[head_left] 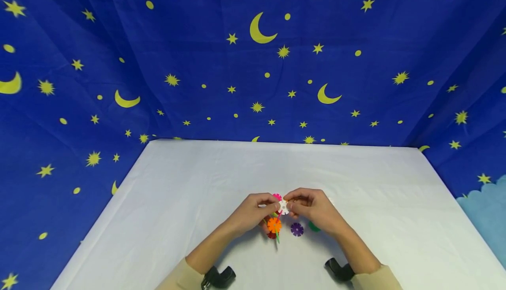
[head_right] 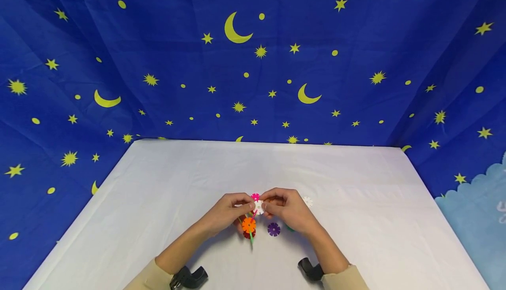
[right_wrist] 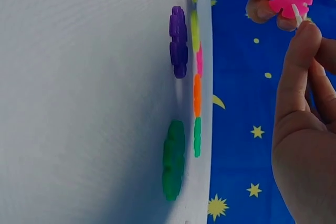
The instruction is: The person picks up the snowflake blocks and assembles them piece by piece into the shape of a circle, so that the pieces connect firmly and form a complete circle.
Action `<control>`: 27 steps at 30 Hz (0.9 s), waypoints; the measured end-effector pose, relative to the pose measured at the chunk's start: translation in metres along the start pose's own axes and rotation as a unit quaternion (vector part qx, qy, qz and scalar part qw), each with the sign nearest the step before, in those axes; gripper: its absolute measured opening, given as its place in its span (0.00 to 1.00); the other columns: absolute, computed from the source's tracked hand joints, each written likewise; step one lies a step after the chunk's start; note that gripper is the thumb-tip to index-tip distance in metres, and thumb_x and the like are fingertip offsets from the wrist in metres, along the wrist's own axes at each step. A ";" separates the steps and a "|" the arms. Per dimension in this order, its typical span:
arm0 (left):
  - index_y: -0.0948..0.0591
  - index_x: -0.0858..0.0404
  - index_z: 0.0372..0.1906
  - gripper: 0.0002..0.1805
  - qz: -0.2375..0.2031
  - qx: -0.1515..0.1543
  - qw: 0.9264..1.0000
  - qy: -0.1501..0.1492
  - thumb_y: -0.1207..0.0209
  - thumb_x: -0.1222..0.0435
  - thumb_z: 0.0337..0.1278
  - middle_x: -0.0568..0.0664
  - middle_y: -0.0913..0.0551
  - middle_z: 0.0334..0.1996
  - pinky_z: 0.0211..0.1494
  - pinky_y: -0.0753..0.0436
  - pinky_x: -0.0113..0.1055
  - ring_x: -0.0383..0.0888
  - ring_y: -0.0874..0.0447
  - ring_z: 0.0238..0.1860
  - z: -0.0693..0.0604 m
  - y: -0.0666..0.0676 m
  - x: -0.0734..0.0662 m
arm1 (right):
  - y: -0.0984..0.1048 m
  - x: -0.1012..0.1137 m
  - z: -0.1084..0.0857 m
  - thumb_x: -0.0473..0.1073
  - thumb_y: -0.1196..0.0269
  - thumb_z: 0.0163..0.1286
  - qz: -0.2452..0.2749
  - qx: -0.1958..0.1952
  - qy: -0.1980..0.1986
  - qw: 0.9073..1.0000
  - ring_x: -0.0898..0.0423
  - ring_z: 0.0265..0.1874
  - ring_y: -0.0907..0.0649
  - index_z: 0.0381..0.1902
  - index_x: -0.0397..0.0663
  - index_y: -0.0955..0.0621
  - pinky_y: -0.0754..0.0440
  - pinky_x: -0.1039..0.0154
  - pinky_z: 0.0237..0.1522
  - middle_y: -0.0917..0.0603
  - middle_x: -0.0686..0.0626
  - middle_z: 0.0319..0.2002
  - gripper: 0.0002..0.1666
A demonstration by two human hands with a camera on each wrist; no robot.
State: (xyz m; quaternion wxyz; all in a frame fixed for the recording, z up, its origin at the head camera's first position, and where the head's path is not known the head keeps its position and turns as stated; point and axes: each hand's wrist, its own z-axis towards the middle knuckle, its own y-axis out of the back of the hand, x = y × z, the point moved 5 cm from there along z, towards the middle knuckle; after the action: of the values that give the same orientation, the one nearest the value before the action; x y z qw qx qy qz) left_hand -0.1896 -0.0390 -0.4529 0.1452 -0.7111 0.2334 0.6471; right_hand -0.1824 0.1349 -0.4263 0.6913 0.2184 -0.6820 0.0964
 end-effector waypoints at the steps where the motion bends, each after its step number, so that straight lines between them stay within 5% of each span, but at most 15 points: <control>1: 0.17 0.61 0.40 0.10 0.000 -0.002 1.000 -0.001 0.42 0.58 0.66 0.55 0.20 0.35 0.24 0.17 0.46 0.48 0.21 0.21 0.000 0.000 0.000 | 0.000 0.001 0.000 0.32 0.41 0.69 -0.006 0.000 0.000 1.000 0.31 0.31 0.19 0.46 0.34 0.20 0.18 0.45 0.38 0.17 0.33 0.34 0.10; 7: 0.17 0.62 0.38 0.09 -0.006 -0.018 1.000 -0.004 0.41 0.60 0.65 0.57 0.20 0.34 0.26 0.17 0.47 0.48 0.21 0.22 0.001 0.004 0.001 | 0.007 -0.012 0.004 0.36 0.39 0.69 -0.027 -0.003 0.004 1.000 0.44 0.29 0.18 0.48 0.40 0.18 0.18 0.48 0.36 0.17 0.34 0.35 0.11; 14: 0.17 0.62 0.37 0.08 0.001 -0.031 1.000 -0.002 0.41 0.61 0.64 0.63 0.20 0.34 0.26 0.17 0.49 0.46 0.21 0.22 0.001 0.006 0.002 | 0.013 -0.023 0.005 0.40 0.36 0.66 -0.078 0.012 0.011 0.997 0.46 0.33 0.17 0.46 0.43 0.18 0.18 0.58 0.38 0.15 0.41 0.37 0.11; 27: 0.17 0.61 0.37 0.08 0.008 -0.037 0.999 0.002 0.42 0.61 0.65 0.61 0.21 0.34 0.28 0.17 0.49 0.45 0.22 0.24 0.000 0.007 -0.001 | 0.009 -0.037 0.002 0.44 0.29 0.59 -0.196 0.129 0.011 0.972 0.56 0.28 0.21 0.42 0.50 0.16 0.20 0.63 0.29 0.18 0.53 0.31 0.12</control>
State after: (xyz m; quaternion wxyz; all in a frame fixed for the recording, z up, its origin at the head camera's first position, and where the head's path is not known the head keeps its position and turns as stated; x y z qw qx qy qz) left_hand -0.1928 -0.0450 -0.4517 0.1129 -0.7156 0.2158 0.6547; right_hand -0.1898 0.1483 -0.4608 0.6699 0.4342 -0.6003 0.0486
